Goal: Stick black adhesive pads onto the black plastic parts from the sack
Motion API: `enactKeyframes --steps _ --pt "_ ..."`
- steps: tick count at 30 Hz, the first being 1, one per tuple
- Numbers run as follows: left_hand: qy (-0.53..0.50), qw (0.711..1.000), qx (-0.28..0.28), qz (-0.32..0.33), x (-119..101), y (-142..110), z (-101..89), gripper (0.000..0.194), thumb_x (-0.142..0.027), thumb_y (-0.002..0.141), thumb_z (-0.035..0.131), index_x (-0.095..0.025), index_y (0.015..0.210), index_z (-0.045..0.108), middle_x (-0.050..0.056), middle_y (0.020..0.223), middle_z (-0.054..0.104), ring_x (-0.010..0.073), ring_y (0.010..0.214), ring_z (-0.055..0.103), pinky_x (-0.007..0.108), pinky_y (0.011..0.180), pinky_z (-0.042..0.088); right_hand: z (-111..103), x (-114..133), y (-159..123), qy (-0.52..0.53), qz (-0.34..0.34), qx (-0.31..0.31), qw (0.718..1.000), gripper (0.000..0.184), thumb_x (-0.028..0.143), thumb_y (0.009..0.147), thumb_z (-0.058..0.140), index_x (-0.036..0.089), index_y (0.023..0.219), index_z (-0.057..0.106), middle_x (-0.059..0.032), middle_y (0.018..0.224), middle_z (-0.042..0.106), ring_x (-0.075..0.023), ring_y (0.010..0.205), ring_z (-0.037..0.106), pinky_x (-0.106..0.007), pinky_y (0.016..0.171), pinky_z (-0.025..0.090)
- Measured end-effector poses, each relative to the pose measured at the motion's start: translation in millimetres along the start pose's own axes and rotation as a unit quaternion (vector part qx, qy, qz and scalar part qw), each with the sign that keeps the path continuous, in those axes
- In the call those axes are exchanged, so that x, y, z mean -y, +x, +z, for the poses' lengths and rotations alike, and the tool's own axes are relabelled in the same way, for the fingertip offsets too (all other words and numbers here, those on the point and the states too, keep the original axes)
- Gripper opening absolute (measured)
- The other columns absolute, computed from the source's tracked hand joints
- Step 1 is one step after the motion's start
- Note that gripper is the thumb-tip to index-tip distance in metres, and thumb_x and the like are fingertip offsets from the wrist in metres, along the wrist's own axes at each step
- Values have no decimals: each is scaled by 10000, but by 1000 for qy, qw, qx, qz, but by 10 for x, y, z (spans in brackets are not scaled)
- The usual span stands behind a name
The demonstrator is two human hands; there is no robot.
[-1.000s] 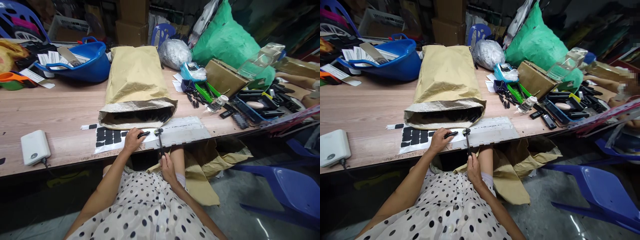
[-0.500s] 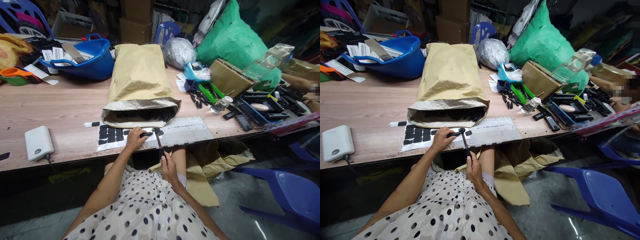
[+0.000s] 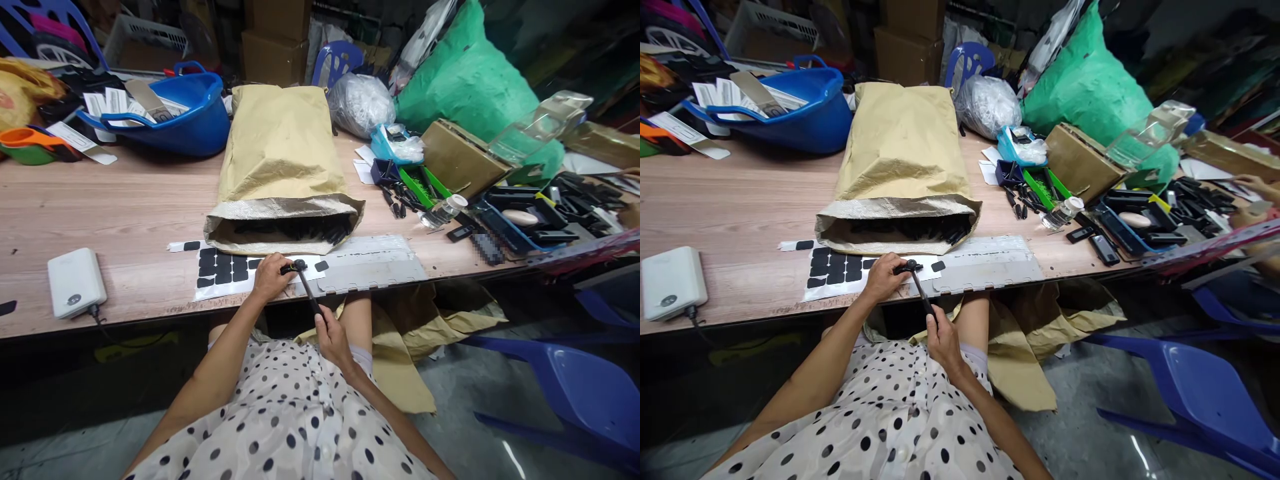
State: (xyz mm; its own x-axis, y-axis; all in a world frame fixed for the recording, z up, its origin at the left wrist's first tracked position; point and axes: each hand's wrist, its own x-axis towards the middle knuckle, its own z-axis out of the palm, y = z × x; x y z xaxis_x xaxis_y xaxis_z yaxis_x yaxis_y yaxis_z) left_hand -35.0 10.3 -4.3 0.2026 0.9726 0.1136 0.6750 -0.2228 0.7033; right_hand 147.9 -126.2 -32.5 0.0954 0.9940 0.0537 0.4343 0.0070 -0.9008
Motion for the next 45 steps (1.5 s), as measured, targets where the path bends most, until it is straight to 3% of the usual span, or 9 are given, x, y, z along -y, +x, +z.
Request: enactKeyframes --steps 5,11,18,23,27,33,37,41,45 --pt "0 1000 -1 12 0 -8 1 153 -245 793 697 -263 929 765 17 880 662 222 929 592 360 870 484 -13 -8 -14 22 51 -29 998 437 476 961 462 184 1198 684 -84 1013 752 -217 912 688 -313 812 564" --pt "15 1000 -9 26 38 -3 23 160 -259 795 685 -255 936 760 18 858 656 222 907 597 359 862 492 -25 -75 11 37 119 -62 990 428 501 966 404 186 1093 666 -9 698 611 -178 632 564 -290 615 500" --pt "-20 996 -34 83 0 -101 -21 116 -294 833 690 -221 920 716 36 880 683 208 868 630 335 800 514 0 -153 38 36 109 -48 992 387 487 970 371 213 1056 631 -11 740 603 -180 662 550 -299 640 488" --pt "-74 984 48 154 -153 -550 -74 169 -344 925 595 -218 973 697 24 843 725 153 702 651 257 646 503 18 -218 27 33 91 -45 994 381 468 986 368 212 1081 635 -19 752 609 -191 687 554 -312 667 492" --pt "-4 985 96 140 -126 -876 -10 119 -289 902 611 -223 916 709 14 739 724 168 591 643 263 547 446 24 -257 16 44 96 -37 994 385 456 990 371 202 1127 625 -17 764 609 -189 700 557 -317 687 492" --pt "40 987 126 94 -95 -813 -26 91 -323 856 689 -240 854 726 -18 578 648 169 515 596 263 489 373 3 -191 23 50 113 -33 992 368 456 978 375 209 1093 622 -6 734 588 -184 658 543 -318 678 494" --pt "27 998 -37 38 -107 -341 -223 217 -369 922 565 -219 869 713 7 720 684 160 627 609 274 615 474 1 -142 34 43 111 -43 992 367 459 970 378 206 1070 625 -1 721 587 -179 647 538 -312 673 496" --pt "110 957 -258 -72 134 209 -390 207 -315 869 570 -191 967 702 134 1010 675 307 986 601 456 881 501 5 -136 45 40 102 -48 993 375 463 965 372 205 1057 629 -9 733 596 -178 651 548 -313 673 504" --pt "144 933 -285 -167 451 502 -428 148 -201 769 582 -178 891 664 176 970 645 404 1093 523 610 932 447 7 -152 50 38 96 -45 994 371 462 967 374 208 1054 630 -11 728 605 -180 647 554 -314 673 509"
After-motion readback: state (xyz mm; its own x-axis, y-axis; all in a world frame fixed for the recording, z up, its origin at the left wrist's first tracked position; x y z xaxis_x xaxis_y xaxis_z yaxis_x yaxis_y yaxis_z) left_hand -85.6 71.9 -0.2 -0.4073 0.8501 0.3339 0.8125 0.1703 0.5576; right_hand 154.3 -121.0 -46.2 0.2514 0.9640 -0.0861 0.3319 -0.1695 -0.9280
